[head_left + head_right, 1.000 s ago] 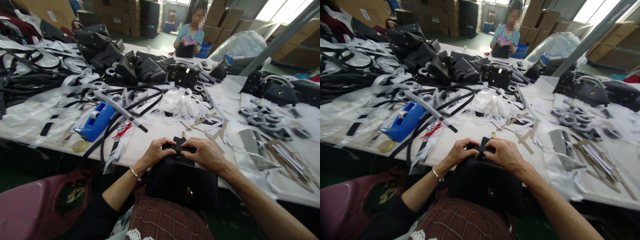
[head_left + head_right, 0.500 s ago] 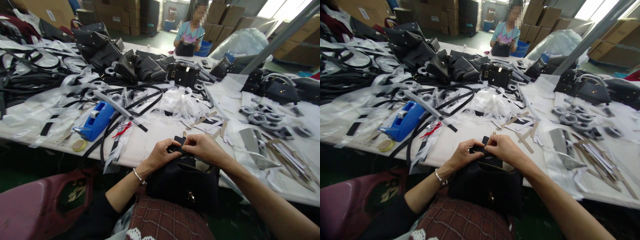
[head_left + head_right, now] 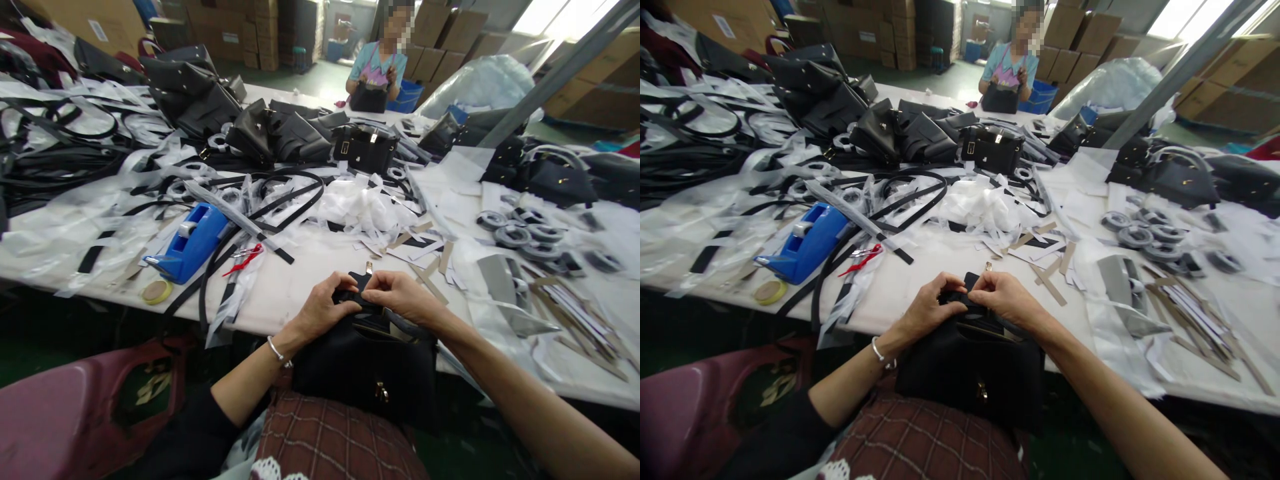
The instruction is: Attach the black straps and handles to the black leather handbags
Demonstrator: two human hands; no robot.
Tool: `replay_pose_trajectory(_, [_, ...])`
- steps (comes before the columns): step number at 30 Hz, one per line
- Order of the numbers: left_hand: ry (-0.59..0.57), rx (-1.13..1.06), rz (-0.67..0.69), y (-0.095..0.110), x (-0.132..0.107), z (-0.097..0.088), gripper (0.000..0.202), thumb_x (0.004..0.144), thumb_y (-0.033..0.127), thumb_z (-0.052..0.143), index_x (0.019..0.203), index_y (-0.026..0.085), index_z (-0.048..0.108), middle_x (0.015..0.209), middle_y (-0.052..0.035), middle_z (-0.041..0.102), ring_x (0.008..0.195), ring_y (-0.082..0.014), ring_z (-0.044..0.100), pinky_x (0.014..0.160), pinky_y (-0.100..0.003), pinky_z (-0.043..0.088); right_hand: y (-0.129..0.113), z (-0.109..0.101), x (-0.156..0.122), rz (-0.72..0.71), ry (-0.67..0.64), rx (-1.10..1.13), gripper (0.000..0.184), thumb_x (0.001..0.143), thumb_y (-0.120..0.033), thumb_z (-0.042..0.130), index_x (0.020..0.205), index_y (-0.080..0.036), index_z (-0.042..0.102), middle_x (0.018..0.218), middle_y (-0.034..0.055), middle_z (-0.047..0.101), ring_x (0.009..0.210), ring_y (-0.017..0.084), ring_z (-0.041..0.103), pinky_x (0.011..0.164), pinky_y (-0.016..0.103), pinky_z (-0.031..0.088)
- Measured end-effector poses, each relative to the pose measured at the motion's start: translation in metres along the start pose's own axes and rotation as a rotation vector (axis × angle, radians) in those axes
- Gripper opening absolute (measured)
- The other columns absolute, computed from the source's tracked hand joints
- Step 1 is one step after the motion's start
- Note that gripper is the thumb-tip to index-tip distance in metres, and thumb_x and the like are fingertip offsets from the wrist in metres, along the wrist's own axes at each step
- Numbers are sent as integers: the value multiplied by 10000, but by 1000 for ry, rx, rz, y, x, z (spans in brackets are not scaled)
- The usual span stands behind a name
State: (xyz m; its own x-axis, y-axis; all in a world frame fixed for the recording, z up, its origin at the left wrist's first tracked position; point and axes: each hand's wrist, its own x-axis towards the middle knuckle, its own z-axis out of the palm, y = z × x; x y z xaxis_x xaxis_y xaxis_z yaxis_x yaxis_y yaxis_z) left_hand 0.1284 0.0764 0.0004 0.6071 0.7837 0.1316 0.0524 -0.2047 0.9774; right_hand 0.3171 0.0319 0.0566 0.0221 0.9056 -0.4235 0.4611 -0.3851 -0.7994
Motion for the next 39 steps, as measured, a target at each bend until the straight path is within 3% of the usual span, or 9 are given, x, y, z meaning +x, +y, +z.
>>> replay_pose_trajectory(9, [53,-276,-100,-10,-5,5,402,692,153,798,1022,187,571,967,-42,727,939,-185,692,878,-324,532,-4,-3,0,46,-12,-1,97,681,-258,631,695,-179,576,580,-38,569,533,103,492,474,217,324])
replay_pose_trajectory(15, [55,-47,25,-5,-6,-1,347,733,202,786,1016,198,587,973,-21,716,932,-178,679,877,-316,538,-3,4,-3,3,-9,102,173,718,-328,658,738,-169,595,626,-14,607,554,111,511,494,226,351])
replay_pose_trajectory(20, [-4,149,149,-1,-4,-4,279,794,200,723,1038,196,588,999,-24,688,945,-176,662,884,-309,532,9,17,-1,-28,74,156,219,707,-359,687,719,-161,594,627,-23,587,574,107,501,538,232,368])
replay_pose_trajectory(24, [-20,159,113,1,-3,-2,258,776,179,719,996,188,584,965,-18,677,916,-172,656,851,-293,530,15,14,-3,17,-19,171,258,728,-389,685,814,-157,612,658,-19,609,575,113,516,536,235,373])
replay_pose_trajectory(28, [-1,67,15,1,-1,-1,244,748,135,711,957,189,597,931,-1,685,861,-152,658,803,-264,533,7,5,-13,-69,-66,-136,237,713,-310,700,909,-188,650,710,-30,608,650,139,547,573,245,385])
replay_pose_trajectory(33, [-38,-3,-51,-2,4,-3,193,756,154,716,933,184,645,908,-4,704,856,-156,664,825,-277,527,1,14,-24,-239,83,-610,148,793,-269,658,924,-204,639,811,5,641,713,168,579,633,269,386])
replay_pose_trajectory(39, [-113,17,-51,-5,5,-9,254,765,181,714,1012,193,655,998,-19,717,948,-181,665,886,-296,512,9,22,-21,-306,136,-766,149,855,-237,608,990,-182,637,903,57,679,770,199,634,671,282,423])
